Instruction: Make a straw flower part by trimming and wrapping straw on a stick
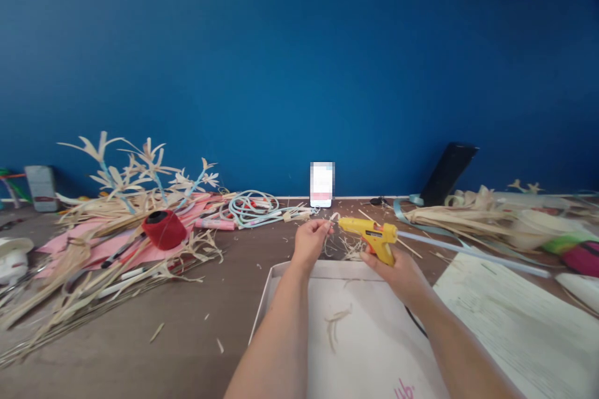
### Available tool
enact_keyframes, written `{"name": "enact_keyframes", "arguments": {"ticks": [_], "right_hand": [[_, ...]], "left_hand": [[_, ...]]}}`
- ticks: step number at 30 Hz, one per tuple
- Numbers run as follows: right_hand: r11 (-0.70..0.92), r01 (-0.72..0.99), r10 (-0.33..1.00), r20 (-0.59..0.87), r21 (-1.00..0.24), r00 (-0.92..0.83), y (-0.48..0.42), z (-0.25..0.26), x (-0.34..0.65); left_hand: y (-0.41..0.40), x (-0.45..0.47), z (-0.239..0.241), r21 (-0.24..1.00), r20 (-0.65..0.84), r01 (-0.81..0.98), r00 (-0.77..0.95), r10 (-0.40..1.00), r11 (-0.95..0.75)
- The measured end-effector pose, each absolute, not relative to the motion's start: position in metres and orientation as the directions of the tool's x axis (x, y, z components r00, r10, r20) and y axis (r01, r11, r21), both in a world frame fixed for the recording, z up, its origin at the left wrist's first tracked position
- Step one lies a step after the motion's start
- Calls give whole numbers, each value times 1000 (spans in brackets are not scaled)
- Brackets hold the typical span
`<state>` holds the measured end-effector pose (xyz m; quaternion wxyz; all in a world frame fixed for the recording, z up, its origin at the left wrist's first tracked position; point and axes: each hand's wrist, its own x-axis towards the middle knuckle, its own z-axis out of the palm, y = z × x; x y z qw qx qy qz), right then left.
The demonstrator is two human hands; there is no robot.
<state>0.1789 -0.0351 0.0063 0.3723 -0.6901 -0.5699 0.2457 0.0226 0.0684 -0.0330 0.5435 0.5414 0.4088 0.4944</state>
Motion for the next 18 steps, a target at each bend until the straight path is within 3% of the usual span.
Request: {"name": "enact_keyframes", "arguments": {"ticks": [18], "right_hand": [[-89,592,930,146,-801,338,-35,3,170]], "left_hand": [[68,23,-34,995,99,-47,176,979,-92]]}}
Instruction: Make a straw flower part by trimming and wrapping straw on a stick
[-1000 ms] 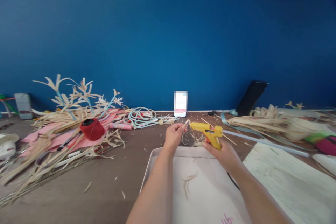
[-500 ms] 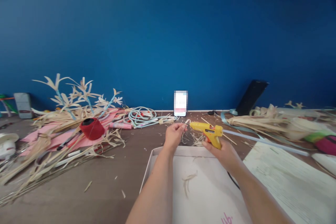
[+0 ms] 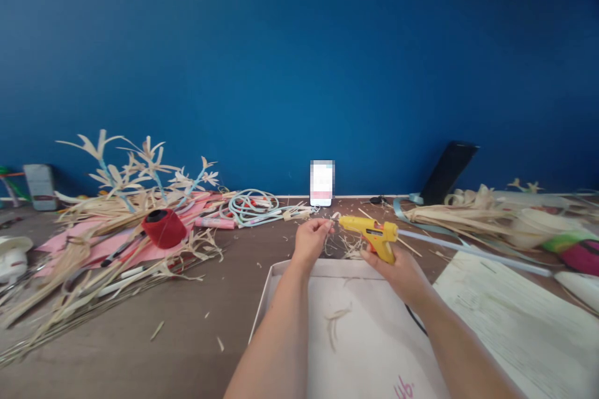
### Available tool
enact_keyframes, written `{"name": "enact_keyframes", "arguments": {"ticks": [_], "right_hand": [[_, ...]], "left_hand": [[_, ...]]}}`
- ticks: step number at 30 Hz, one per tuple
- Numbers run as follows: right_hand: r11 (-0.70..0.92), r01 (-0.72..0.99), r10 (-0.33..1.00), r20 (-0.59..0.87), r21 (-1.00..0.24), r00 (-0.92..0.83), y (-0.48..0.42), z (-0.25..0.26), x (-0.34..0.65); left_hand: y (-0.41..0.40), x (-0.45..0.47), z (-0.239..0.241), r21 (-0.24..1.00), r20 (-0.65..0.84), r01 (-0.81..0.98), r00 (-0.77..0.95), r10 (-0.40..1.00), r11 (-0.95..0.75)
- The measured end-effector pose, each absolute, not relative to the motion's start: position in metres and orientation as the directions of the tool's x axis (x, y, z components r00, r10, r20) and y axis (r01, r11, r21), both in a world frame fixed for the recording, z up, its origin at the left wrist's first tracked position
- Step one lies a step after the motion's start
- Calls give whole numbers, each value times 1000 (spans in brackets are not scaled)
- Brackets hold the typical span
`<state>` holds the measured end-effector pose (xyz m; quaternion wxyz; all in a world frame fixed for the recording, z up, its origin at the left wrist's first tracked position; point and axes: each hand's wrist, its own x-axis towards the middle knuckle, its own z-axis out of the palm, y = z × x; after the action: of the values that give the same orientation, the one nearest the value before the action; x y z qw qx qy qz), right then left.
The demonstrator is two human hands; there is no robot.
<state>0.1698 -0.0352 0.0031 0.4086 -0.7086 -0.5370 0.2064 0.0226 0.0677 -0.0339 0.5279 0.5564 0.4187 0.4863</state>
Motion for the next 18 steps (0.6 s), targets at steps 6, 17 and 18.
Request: {"name": "enact_keyframes", "arguments": {"ticks": [6,17,18], "right_hand": [[-89,598,931,148,-796,335,-35,3,171],[-91,550,911,154,-830,383,-37,5,167],[-91,535,905,155,-840,397,-37,5,166]], "left_hand": [[67,23,-32,995,86,-59,167,982,-78],[68,24,-35,996,74,-62,156,985,-65],[69,24,-35,996,73,-57,152,986,-65]]}}
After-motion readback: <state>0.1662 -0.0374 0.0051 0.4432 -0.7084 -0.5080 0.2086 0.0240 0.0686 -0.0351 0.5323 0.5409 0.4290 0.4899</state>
